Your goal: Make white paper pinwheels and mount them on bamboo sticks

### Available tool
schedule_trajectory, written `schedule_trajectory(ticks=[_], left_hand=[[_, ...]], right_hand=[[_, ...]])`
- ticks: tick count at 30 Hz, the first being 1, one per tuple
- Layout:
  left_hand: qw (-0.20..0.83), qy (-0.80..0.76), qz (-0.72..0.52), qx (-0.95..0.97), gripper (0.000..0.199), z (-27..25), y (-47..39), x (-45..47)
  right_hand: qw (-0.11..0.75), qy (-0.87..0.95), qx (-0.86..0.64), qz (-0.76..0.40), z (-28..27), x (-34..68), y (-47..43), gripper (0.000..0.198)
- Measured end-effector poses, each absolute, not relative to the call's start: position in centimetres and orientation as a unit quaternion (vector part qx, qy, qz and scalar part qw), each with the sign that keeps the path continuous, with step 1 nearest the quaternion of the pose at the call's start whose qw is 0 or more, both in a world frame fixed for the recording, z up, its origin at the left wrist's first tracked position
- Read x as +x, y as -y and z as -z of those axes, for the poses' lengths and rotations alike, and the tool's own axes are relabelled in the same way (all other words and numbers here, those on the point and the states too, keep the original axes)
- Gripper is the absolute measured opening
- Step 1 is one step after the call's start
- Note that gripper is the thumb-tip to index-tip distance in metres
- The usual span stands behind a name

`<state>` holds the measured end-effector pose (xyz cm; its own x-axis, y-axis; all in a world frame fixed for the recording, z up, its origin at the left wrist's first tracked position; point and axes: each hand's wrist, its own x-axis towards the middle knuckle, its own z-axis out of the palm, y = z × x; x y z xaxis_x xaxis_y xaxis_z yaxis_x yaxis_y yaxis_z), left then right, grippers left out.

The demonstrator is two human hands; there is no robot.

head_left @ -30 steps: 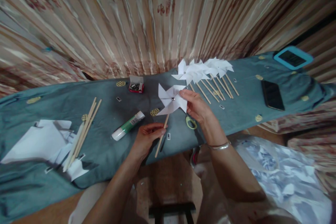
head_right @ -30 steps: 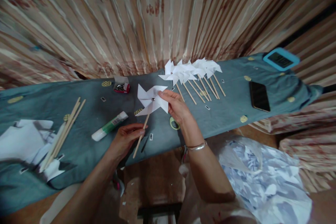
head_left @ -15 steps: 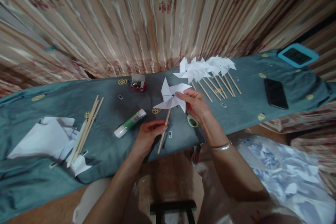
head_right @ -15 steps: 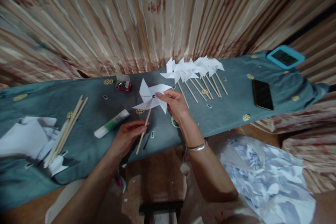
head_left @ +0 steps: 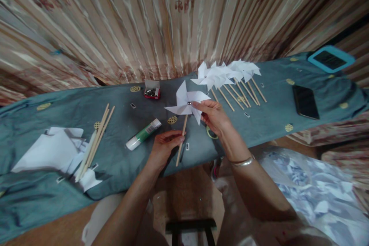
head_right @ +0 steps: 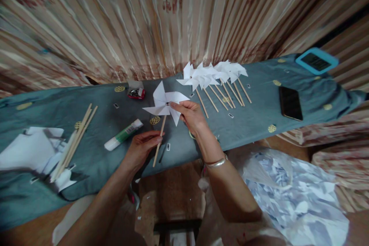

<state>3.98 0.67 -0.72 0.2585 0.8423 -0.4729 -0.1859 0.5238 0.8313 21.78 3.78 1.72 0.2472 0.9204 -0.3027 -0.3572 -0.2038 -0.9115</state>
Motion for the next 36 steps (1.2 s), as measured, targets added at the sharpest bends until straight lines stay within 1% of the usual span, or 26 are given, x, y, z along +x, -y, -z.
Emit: schedule_trajectory(ticks=[5,10,22,32,36], left_hand=[[0.716,-0.495,-0.355,0.341,0.033,0.6,-0.6,4.0],[0.717,-0.493,-0.36,0.335,0.032,0.6,-0.6,4.0],[0.707,-0.499,-0.369,0.34,0.033,1.0,-0.7,3.9],[0.707,-0.499,-0.377,0.331,0.032,1.0,-0.8,4.1],[0.71,-0.496,-0.379,0.325,0.031,1.0,-0.7,4.1]], right_hand=[[0.572,0.26,-0.548,-0.553,-1.6,21.5,-3.8,0.037],[0.592,0.242,-0.544,-0.544,-1.5,21.0,-3.9,0.034],[0.585,0.232,-0.522,-0.575,-1.8,21.7,-3.9,0.042],[0.58,0.214,-0.516,-0.593,-2.2,21.9,-3.7,0.038],[0.573,0.203,-0.527,-0.594,-2.3,22.0,-3.7,0.032]])
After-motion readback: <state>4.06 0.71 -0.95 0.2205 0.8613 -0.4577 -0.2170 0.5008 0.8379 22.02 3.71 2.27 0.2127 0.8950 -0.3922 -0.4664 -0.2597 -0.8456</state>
